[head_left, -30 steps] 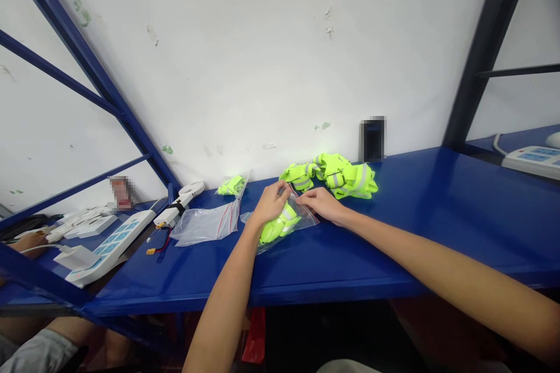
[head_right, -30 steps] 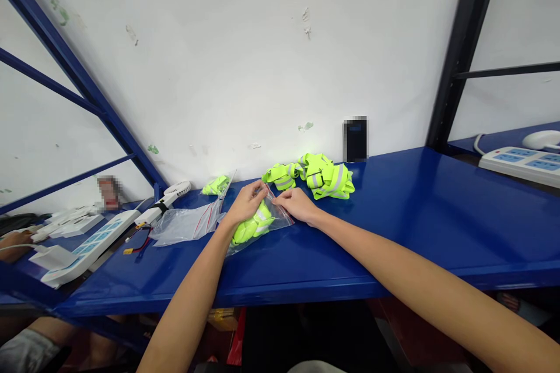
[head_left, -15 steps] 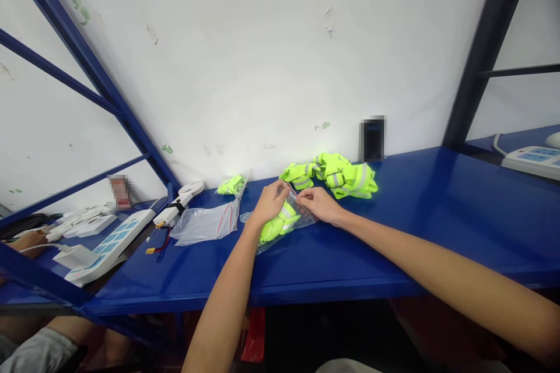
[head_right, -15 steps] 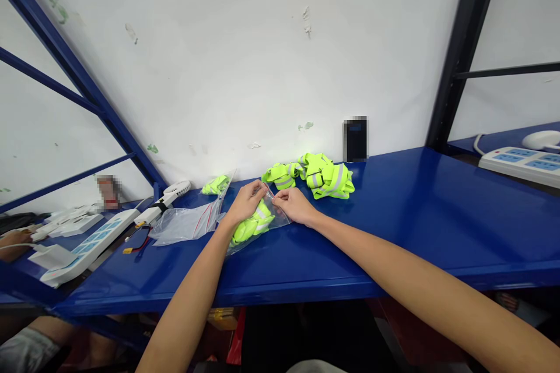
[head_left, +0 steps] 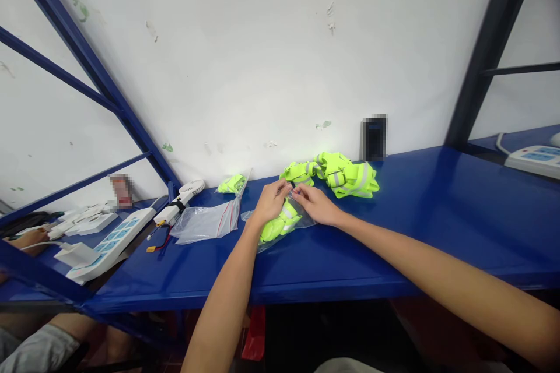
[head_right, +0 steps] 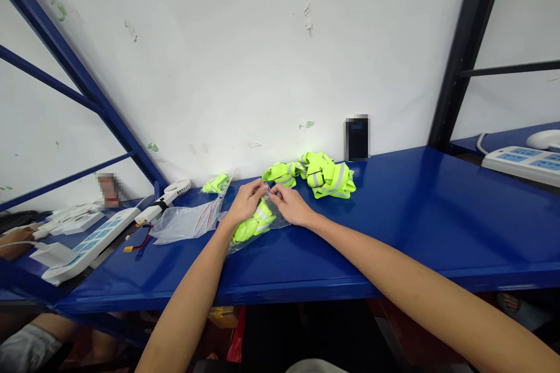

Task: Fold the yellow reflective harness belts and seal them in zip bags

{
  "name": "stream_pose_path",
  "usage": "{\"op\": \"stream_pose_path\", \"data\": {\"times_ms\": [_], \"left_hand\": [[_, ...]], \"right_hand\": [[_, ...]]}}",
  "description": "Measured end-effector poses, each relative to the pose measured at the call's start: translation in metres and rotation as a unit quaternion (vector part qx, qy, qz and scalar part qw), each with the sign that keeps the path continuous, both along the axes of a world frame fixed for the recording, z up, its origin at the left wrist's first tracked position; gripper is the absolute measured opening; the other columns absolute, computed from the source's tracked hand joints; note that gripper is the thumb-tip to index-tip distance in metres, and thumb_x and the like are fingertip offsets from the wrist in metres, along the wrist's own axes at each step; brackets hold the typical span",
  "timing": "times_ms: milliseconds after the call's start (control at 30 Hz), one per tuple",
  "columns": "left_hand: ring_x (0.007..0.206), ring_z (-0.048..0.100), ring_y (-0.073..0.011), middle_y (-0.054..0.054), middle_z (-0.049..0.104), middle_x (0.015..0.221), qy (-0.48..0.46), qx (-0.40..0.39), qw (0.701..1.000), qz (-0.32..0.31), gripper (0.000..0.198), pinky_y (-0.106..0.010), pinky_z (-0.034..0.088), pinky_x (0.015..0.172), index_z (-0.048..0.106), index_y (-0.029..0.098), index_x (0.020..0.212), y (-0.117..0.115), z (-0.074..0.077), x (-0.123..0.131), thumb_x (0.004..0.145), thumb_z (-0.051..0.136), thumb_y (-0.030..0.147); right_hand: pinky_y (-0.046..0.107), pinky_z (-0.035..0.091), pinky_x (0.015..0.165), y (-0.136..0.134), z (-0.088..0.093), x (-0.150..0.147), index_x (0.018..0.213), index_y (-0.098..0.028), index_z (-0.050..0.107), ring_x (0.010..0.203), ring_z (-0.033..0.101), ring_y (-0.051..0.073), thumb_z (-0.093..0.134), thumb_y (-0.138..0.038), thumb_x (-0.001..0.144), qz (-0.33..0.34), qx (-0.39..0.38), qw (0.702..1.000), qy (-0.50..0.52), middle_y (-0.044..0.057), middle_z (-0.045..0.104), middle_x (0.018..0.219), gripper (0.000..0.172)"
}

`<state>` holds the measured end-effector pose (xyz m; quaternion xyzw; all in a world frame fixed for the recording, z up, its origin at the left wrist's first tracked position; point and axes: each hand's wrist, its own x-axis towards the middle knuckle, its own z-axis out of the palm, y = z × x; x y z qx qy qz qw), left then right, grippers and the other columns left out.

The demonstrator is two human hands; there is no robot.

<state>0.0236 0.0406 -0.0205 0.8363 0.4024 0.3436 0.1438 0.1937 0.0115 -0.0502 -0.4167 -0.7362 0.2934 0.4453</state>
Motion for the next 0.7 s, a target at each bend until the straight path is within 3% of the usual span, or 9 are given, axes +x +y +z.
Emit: {"op": "stream_pose_path", "data": {"times_ms": [133, 267, 567, 700], "left_hand": [[0.061, 0.045, -0.0131, 0.002, 0.051, 0.064, -0.01, 0.013, 1.0, 0.023, 0.034, -0.024, 0.032, 0.06, 0.049, 0.019, 0.069, 0.003, -0.002, -0.003, 0.094, 0.039, 0.04], [0.061, 0.048, -0.0134, 0.002, 0.056, 0.065, -0.014, 0.011, 0.999, 0.029, 0.035, -0.024, 0.032, 0.06, 0.049, 0.019, 0.07, 0.004, -0.005, -0.004, 0.094, 0.039, 0.041], [0.061, 0.051, -0.0139, 0.001, 0.06, 0.065, -0.019, 0.01, 0.999, 0.041, 0.035, -0.024, 0.033, 0.059, 0.053, 0.018, 0.071, 0.006, -0.006, -0.004, 0.094, 0.04, 0.041], [0.062, 0.053, -0.0138, 0.0, 0.062, 0.067, -0.028, -0.003, 0.999, 0.037, 0.035, -0.025, 0.035, 0.061, 0.054, 0.018, 0.073, 0.006, -0.005, -0.004, 0.094, 0.04, 0.042]], "right_hand": [[0.026, 0.039, 0.053, -0.001, 0.002, 0.016, 0.073, -0.018, 0.057, 0.05, 0.051, 0.013, 0.054, -0.044, 0.084, 0.1, -0.108, 0.989, 0.015, -0.001, 0.057, 0.058, 0.029], [0.027, 0.039, 0.055, 0.001, 0.003, 0.027, 0.068, -0.016, 0.06, 0.051, 0.05, 0.012, 0.057, -0.042, 0.082, 0.155, -0.129, 0.979, 0.004, -0.001, 0.056, 0.056, 0.03], [0.025, 0.04, 0.052, 0.005, -0.003, 0.022, 0.069, -0.016, 0.059, 0.05, 0.05, 0.012, 0.057, -0.043, 0.082, 0.129, -0.105, 0.986, 0.004, -0.001, 0.058, 0.057, 0.03], [0.026, 0.041, 0.054, 0.003, -0.001, 0.023, 0.069, -0.016, 0.062, 0.051, 0.05, 0.012, 0.06, -0.045, 0.08, 0.136, -0.13, 0.982, 0.036, -0.001, 0.058, 0.057, 0.031]]}}
